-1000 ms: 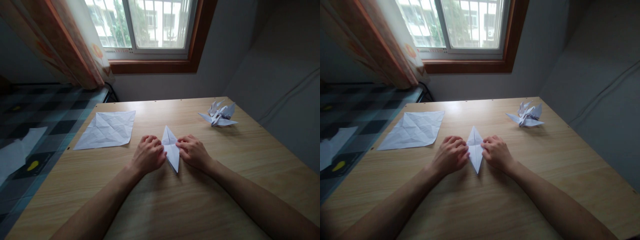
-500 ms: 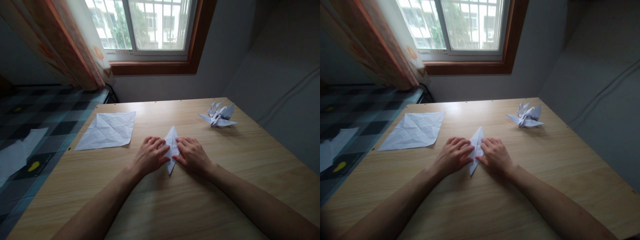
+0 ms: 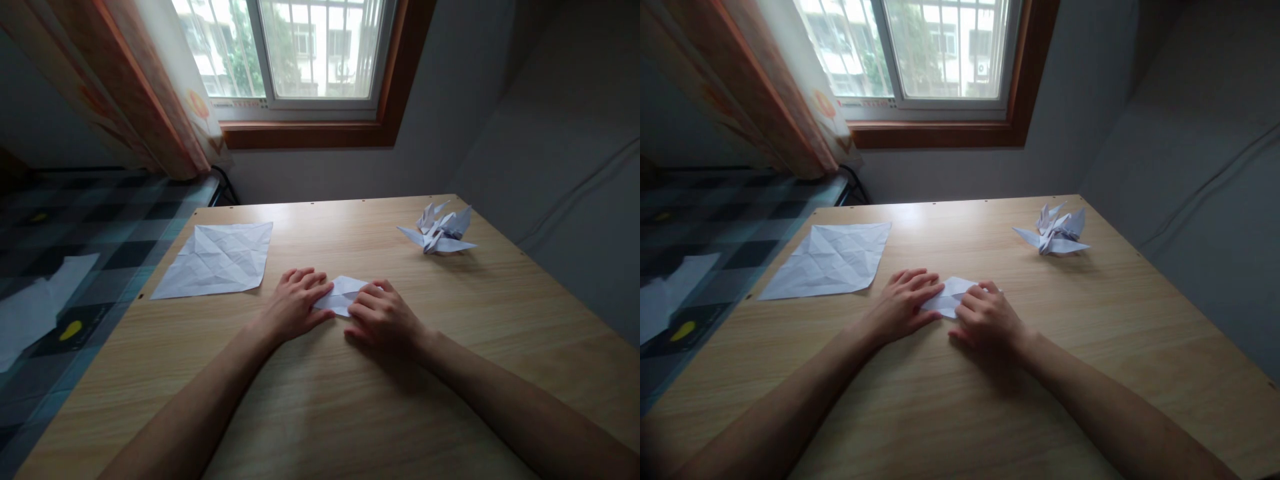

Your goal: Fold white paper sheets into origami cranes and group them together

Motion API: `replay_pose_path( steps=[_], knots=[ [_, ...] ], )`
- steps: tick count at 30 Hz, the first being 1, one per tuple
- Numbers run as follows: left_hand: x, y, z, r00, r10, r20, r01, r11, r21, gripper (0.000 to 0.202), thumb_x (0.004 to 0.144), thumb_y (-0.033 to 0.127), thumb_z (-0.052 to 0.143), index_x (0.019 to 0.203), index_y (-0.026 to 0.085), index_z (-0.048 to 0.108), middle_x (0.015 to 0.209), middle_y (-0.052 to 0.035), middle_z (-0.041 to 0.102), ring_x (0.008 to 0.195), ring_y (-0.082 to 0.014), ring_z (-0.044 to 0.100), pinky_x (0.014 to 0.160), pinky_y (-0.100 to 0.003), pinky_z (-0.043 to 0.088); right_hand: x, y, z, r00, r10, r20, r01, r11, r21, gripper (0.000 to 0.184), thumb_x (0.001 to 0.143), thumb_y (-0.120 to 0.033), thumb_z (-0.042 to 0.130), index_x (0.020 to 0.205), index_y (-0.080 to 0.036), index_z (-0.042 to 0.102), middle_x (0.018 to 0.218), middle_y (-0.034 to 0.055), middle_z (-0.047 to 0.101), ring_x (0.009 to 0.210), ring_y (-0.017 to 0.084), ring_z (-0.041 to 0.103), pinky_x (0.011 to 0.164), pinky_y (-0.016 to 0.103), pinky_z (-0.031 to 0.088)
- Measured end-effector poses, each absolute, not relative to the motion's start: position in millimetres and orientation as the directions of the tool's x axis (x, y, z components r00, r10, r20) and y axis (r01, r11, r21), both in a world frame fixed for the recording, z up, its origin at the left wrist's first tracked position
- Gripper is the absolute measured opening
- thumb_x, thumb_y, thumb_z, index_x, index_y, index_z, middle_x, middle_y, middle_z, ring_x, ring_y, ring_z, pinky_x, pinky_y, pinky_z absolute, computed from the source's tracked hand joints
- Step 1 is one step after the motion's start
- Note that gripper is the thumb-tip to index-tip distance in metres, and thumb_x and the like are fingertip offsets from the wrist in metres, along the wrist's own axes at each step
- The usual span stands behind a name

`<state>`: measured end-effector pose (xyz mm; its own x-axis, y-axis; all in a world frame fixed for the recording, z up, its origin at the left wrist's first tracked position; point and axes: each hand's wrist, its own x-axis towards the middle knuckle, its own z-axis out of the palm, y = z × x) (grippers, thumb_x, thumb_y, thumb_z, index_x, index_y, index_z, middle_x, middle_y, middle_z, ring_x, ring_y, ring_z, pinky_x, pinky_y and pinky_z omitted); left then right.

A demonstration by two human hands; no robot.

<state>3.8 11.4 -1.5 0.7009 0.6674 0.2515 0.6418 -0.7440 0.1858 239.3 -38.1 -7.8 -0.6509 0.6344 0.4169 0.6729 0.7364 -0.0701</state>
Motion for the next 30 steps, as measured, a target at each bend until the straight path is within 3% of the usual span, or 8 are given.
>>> replay_pose_path(
  steps=[5, 8, 11, 15, 18, 22, 30],
  knots=[
    [0, 14, -8, 0.711, 0.676, 0.193, 0.654, -0.737, 0.169, 0.048, 0.086, 0.044, 0.058, 0.133, 0.033, 0.055, 0.14, -0.0093, 0.052, 0.131, -0.0353, 0.042, 0.105, -0.057, 0.03, 246, -32, -13, -0.604, 0.646, 0.467, 0.676, 0.726, -0.129, 0.032, 0.09, -0.045, 0.056, 0.107, -0.019, 0.066, 0.109, 0.0121, 0.067, 0.098, 0.026, 0.057, 0.088, 0.041, 0.04],
    [1, 12, -5, 0.716, 0.647, 0.263, 0.637, -0.759, 0.134, 0.045, 0.083, 0.034, 0.06, 0.128, 0.028, 0.06, 0.14, -0.0117, 0.052, 0.132, -0.0365, 0.041, 0.106, -0.058, 0.029, 249, -27, -15, -0.62, 0.669, 0.411, 0.663, 0.726, -0.183, 0.032, 0.091, -0.043, 0.057, 0.111, -0.019, 0.064, 0.108, 0.0107, 0.068, 0.101, 0.025, 0.059, 0.09, 0.04, 0.043],
    [6, 7, -2, 0.76, 0.54, 0.361, 0.536, -0.835, 0.121, 0.033, 0.082, 0.023, 0.058, 0.114, 0.023, 0.066, 0.129, -0.0102, 0.06, 0.122, -0.0298, 0.05, 0.103, -0.049, 0.036, 249, -25, -16, -0.617, 0.675, 0.405, 0.658, 0.725, -0.205, 0.027, 0.092, -0.04, 0.057, 0.107, -0.019, 0.066, 0.103, 0.0088, 0.071, 0.099, 0.024, 0.061, 0.089, 0.038, 0.045],
    [16, 0, -2, 0.82, 0.445, 0.359, 0.419, -0.895, 0.152, 0.015, 0.09, 0.025, 0.054, 0.093, 0.022, 0.068, 0.098, -0.0039, 0.069, 0.09, -0.0175, 0.06, 0.085, -0.032, 0.045, 247, -25, -16, -0.614, 0.665, 0.424, 0.647, 0.733, -0.212, 0.021, 0.094, -0.036, 0.054, 0.091, -0.02, 0.068, 0.101, 0.007, 0.073, 0.094, 0.022, 0.064, 0.088, 0.036, 0.048],
    [21, -2, -3, 0.805, 0.48, 0.348, 0.451, -0.877, 0.168, 0.021, 0.094, 0.026, 0.05, 0.084, 0.021, 0.067, 0.088, -0.0036, 0.068, 0.081, -0.0157, 0.058, 0.077, -0.029, 0.045, 245, -27, -16, -0.595, 0.666, 0.451, 0.629, 0.735, -0.255, 0.024, 0.095, -0.028, 0.052, 0.078, -0.02, 0.066, 0.096, 0.0056, 0.074, 0.09, 0.02, 0.064, 0.086, 0.035, 0.048],
    [23, -1, -4, 0.754, 0.564, 0.338, 0.513, -0.826, 0.234, 0.027, 0.095, 0.027, 0.049, 0.074, 0.02, 0.064, 0.079, -0.0039, 0.064, 0.074, -0.0159, 0.055, 0.071, -0.029, 0.043, 242, -30, -15, -0.516, 0.725, 0.456, 0.656, 0.677, -0.334, 0.02, 0.093, -0.026, 0.055, 0.074, -0.02, 0.061, 0.095, 0.007, 0.071, 0.09, 0.021, 0.061, 0.085, 0.036, 0.047],
    [31, -2, -7, 0.615, 0.736, 0.282, 0.677, -0.677, 0.289, 0.011, 0.089, 0.025, 0.057, 0.082, 0.017, 0.062, 0.079, -0.0041, 0.062, 0.076, -0.0189, 0.057, 0.07, -0.032, 0.045, 235, -26, -14, -0.316, 0.907, 0.28, 0.833, 0.406, -0.375, 0.017, 0.088, -0.03, 0.061, 0.076, -0.019, 0.06, 0.085, 0.0058, 0.059, 0.084, 0.022, 0.054, 0.08, 0.037, 0.043]
  ],
)
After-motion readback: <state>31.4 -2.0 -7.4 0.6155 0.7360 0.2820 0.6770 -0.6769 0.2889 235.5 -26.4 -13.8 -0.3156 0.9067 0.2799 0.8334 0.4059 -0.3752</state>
